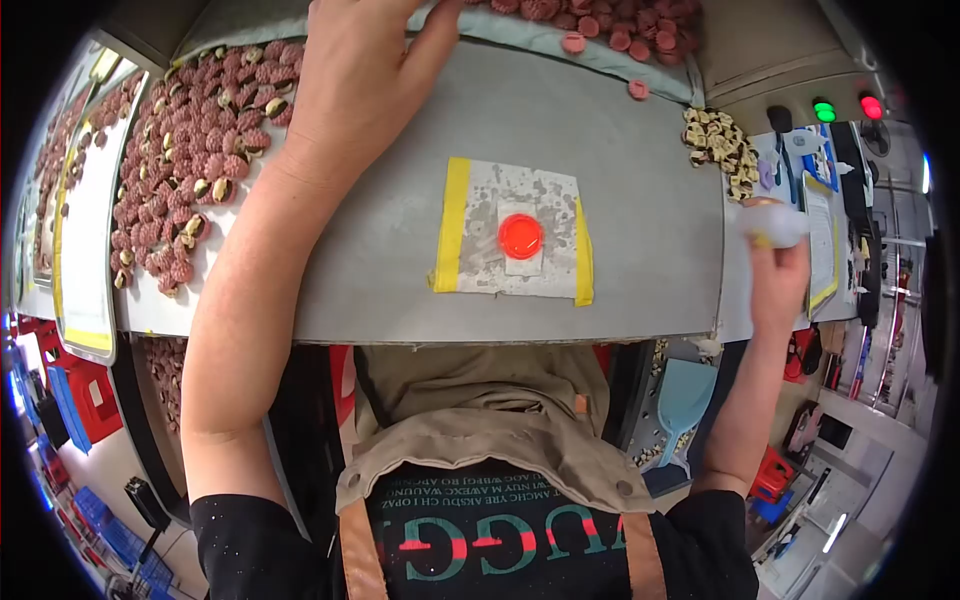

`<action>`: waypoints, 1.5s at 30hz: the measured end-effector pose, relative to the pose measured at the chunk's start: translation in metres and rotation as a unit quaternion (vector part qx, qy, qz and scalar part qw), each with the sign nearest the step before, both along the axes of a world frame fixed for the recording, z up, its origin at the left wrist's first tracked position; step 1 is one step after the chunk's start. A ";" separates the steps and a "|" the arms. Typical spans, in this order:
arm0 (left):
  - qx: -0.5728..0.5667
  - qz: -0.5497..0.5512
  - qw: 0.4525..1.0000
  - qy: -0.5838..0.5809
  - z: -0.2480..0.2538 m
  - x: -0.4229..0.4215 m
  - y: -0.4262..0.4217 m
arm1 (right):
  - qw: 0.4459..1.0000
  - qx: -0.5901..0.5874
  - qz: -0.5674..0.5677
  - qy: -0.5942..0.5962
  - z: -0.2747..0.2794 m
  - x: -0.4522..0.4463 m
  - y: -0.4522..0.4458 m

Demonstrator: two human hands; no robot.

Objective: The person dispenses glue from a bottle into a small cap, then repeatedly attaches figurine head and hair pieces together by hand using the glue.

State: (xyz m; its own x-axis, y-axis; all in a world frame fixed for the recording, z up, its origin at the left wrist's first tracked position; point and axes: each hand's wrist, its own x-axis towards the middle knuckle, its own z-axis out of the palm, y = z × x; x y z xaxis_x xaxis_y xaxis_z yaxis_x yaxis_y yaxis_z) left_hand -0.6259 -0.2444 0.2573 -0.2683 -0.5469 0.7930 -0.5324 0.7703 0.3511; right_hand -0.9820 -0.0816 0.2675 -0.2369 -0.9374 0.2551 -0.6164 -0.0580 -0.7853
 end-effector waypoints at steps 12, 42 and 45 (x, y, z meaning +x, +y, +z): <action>-0.034 -0.030 0.998 0.043 -0.006 0.002 -0.005 | 0.907 0.013 0.293 0.301 0.012 0.103 -0.027; 0.045 -0.018 0.998 -0.034 0.002 -0.003 0.004 | 0.987 -0.069 -0.100 -0.107 -0.007 -0.035 0.020; 0.078 -0.013 0.995 -0.063 0.003 -0.003 0.006 | 0.978 -0.047 -0.203 -0.017 -0.003 -0.098 0.024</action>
State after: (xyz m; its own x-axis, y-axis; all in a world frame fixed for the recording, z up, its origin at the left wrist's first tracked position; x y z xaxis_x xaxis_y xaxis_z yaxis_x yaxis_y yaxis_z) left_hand -0.6284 -0.2383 0.2604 -0.3754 -0.6524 0.6583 -0.5608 0.7254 0.3991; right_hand -1.0795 -0.0574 0.2640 -0.5946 -0.7368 0.3218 -0.5771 0.1123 -0.8089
